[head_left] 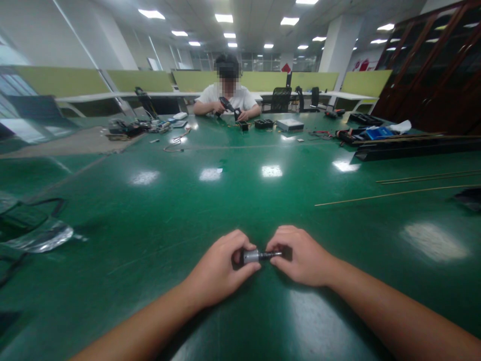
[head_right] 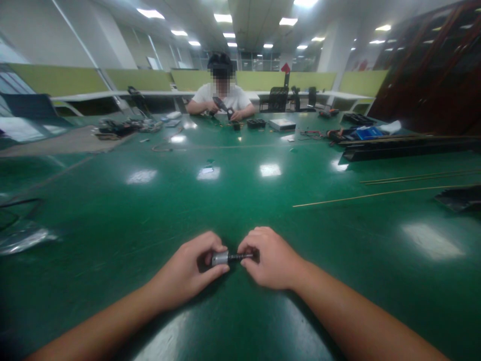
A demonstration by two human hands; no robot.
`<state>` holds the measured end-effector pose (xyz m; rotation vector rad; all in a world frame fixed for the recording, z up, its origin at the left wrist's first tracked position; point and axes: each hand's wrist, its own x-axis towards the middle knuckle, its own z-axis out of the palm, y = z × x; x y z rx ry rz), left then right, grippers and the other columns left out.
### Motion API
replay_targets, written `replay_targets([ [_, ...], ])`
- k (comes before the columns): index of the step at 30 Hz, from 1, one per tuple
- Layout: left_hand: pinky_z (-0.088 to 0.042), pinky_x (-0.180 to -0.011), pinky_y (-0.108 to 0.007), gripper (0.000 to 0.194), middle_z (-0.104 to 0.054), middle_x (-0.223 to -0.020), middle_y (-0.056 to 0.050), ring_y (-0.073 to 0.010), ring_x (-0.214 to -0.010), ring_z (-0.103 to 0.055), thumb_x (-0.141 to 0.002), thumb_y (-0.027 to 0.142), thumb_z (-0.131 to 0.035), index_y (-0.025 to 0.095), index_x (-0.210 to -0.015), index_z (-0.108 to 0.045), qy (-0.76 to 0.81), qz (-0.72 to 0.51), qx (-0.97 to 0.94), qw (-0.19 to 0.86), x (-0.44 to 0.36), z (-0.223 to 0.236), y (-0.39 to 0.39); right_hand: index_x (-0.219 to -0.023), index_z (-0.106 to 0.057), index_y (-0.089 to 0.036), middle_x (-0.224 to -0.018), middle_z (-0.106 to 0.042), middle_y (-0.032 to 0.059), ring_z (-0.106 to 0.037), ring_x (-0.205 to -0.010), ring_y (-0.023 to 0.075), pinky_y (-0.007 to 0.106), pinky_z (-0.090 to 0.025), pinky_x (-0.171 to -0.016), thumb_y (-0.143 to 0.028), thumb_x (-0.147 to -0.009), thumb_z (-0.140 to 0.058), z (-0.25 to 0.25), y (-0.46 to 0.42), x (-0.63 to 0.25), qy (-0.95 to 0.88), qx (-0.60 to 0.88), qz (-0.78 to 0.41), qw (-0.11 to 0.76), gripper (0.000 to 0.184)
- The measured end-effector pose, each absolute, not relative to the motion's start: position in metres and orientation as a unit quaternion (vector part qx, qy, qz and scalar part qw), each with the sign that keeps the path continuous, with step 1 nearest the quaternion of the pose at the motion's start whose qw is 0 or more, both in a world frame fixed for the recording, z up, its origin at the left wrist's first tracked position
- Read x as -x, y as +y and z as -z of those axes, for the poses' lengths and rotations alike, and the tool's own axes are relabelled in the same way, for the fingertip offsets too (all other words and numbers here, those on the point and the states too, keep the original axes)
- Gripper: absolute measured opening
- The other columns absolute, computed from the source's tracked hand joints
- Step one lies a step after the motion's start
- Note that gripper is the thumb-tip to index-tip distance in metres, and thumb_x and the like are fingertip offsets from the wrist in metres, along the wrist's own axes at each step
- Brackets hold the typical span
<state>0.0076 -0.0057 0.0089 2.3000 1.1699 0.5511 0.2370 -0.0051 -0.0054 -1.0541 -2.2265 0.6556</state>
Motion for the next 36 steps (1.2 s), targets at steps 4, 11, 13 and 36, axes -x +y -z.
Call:
replay_targets([
  [4, -0.038, -0.067, -0.027, 0.014, -0.053, -0.081, 0.000, -0.0163, -0.073, -0.052, -0.083, 0.025, -0.068, 0.018, -0.088, -0.057, 0.428, -0.204, -0.845, 0.246, -0.008, -0.009, -0.006, -0.087, -0.069, -0.019, -0.080, -0.066, 0.0014, -0.057, -0.079, 0.0171, 0.033, -0.042, -0.079, -0.011, -0.075, -0.069, 0.005, -0.005, -0.238, -0.839, 0.394, -0.242, 0.288, 0.014],
  [11, -0.038, -0.067, -0.027, 0.012, -0.053, -0.080, 0.001, -0.0164, -0.073, -0.052, -0.083, 0.025, -0.068, 0.019, -0.089, -0.059, 0.431, -0.203, -0.845, 0.244, -0.008, -0.009, -0.005, -0.085, -0.068, -0.019, -0.078, -0.066, 0.0013, -0.057, -0.078, 0.0173, 0.033, -0.041, -0.079, -0.010, -0.074, -0.068, 0.005, -0.004, -0.240, -0.843, 0.390, -0.236, 0.285, 0.014],
  [13, -0.038, -0.066, -0.027, 0.012, -0.053, -0.079, 0.001, -0.0162, -0.072, -0.052, -0.084, 0.025, -0.068, 0.019, -0.088, -0.059, 0.431, -0.203, -0.845, 0.244, -0.008, -0.009, -0.005, -0.085, -0.068, -0.019, -0.079, -0.066, 0.0013, -0.057, -0.078, 0.0173, 0.033, -0.041, -0.079, -0.010, -0.074, -0.068, 0.004, -0.003, -0.241, -0.842, 0.394, -0.235, 0.285, 0.014],
  [36, -0.042, -0.066, -0.027, 0.013, -0.056, -0.084, -0.001, -0.0155, -0.071, -0.054, -0.086, 0.028, -0.065, 0.018, -0.089, -0.058, 0.444, -0.212, -0.838, 0.237, -0.007, -0.009, -0.002, -0.083, -0.068, -0.019, -0.079, -0.067, 0.0014, -0.056, -0.080, 0.0188, 0.035, -0.041, -0.079, -0.007, -0.072, -0.067, 0.004, 0.006, -0.254, -0.836, 0.426, -0.204, 0.281, 0.016],
])
